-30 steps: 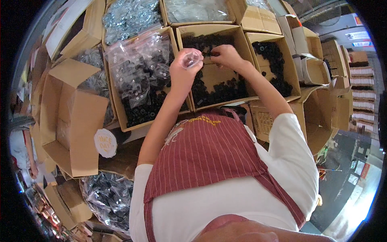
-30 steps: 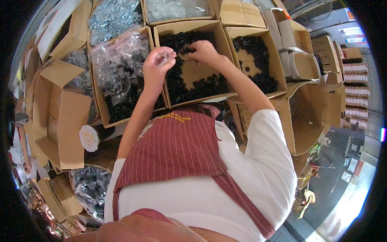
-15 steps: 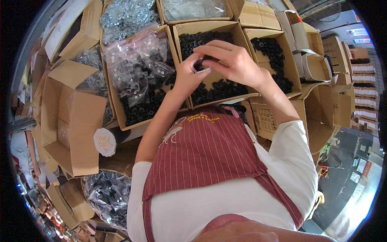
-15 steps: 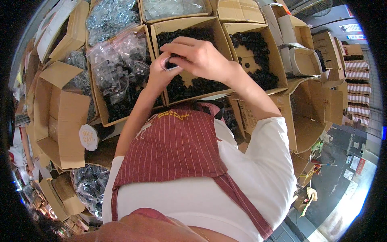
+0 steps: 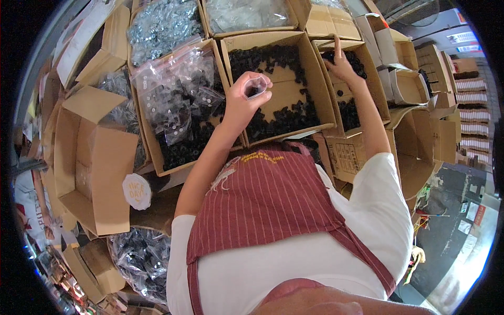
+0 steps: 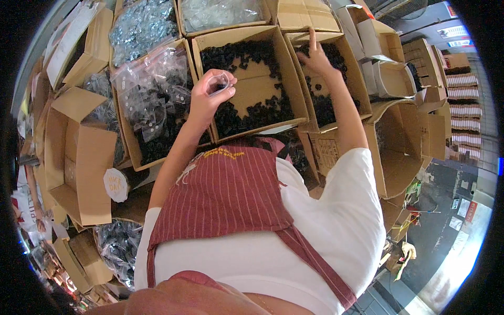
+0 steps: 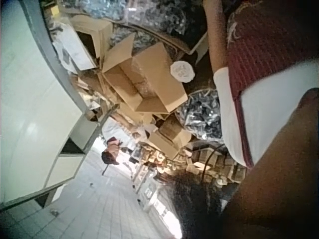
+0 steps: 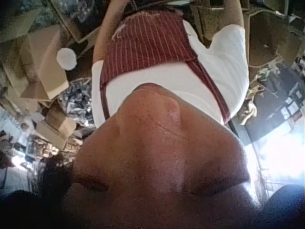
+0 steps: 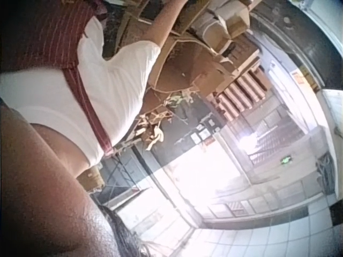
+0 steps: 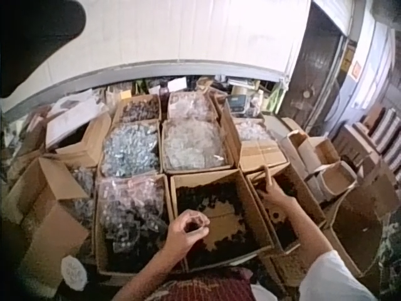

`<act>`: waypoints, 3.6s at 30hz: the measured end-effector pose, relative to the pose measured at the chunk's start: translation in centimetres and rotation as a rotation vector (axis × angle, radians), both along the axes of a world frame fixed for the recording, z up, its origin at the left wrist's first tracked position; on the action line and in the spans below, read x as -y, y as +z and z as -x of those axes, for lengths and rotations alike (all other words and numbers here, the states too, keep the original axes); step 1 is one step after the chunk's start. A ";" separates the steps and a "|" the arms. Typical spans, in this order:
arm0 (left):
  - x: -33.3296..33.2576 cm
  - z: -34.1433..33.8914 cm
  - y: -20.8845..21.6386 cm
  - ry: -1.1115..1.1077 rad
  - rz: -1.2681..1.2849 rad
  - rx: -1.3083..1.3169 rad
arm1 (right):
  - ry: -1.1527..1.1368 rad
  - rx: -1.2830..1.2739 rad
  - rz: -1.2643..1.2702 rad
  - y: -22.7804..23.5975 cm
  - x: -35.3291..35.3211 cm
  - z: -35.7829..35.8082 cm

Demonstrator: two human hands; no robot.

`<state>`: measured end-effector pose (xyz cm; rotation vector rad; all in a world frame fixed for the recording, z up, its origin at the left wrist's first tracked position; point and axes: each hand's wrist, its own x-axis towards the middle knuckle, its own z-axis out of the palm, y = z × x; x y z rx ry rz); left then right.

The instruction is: The person packs black plastic components by picking them from cardboard boxes, placing them into small plastic bags by hand, and sealing the bags.

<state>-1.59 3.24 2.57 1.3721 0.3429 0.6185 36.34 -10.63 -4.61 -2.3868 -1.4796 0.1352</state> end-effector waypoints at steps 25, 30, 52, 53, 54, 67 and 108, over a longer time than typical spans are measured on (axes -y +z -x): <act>0.9 -0.1 0.2 0.066 0.044 -0.089 | -0.192 -0.223 0.210 -0.3 4.8 3.0; 0.7 -0.3 -0.6 0.036 0.020 -0.050 | -0.117 -0.414 0.036 -1.3 3.8 3.1; 0.6 -0.2 0.0 0.064 0.187 -0.060 | -0.324 -2.032 -0.886 7.8 8.7 8.0; 0.7 -0.3 -0.1 0.059 0.189 -0.060 | -0.329 -2.029 -0.890 8.0 8.7 8.2; 0.7 -0.3 -0.2 0.062 0.195 -0.043 | -0.283 -2.005 -0.853 8.1 8.8 8.3; 0.6 -0.1 0.0 0.035 0.189 -0.091 | -0.066 -2.115 -0.857 9.2 8.2 9.0; 0.6 0.1 0.5 0.061 0.111 -0.098 | -0.041 -2.267 -0.869 11.6 -0.5 12.7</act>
